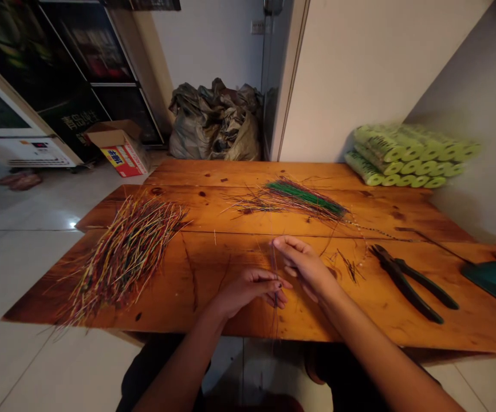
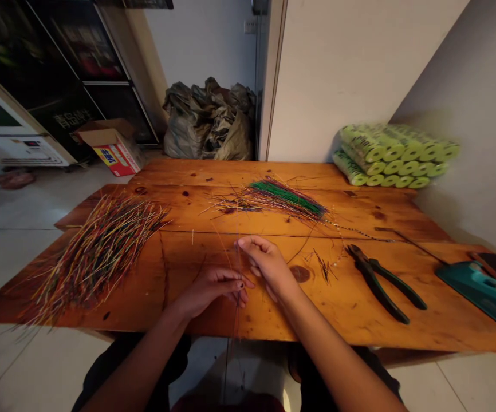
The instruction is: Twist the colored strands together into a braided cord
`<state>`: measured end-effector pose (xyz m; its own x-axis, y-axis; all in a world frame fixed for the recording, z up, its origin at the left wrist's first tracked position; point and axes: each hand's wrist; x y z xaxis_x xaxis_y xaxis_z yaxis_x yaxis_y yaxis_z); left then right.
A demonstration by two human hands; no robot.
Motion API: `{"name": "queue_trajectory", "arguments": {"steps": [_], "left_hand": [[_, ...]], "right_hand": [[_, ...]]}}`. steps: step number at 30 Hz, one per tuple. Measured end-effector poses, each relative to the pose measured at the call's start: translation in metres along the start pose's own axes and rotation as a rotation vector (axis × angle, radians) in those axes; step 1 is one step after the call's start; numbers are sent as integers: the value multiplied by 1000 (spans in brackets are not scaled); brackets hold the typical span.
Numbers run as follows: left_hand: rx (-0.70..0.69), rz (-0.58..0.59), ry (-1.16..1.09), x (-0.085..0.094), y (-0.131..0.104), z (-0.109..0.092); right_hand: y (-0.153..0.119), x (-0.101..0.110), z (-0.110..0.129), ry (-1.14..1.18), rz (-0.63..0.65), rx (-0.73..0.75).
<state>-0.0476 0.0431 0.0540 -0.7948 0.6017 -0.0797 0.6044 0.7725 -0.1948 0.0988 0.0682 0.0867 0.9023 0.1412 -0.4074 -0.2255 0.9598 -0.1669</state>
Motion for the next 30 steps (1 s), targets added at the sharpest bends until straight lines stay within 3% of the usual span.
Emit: {"name": "queue_trajectory", "arguments": {"steps": [9, 15, 19, 22, 25, 30], "left_hand": [[31, 37, -5, 0, 1, 4], [94, 139, 17, 1, 2, 6], [66, 31, -18, 4, 4, 8], [43, -75, -54, 5, 6, 8], [21, -142, -64, 6, 7, 9], [-17, -173, -34, 5, 8, 10]], "right_hand": [[4, 6, 4, 258, -104, 145], [11, 54, 36, 477, -290, 445], [10, 77, 50, 433, -298, 422], [8, 66, 44, 386, -210, 270], [6, 41, 30, 330, -183, 183], [5, 5, 2, 5, -101, 58]]}}
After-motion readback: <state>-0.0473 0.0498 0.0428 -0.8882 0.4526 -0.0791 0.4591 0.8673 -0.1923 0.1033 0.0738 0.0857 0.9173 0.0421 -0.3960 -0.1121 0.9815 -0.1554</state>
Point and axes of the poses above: each hand's wrist, its own y-axis towards the middle knuckle, its own x-axis out of the back of the hand, z = x × y, and after that the axes turned 12 degrees about y, right-handed
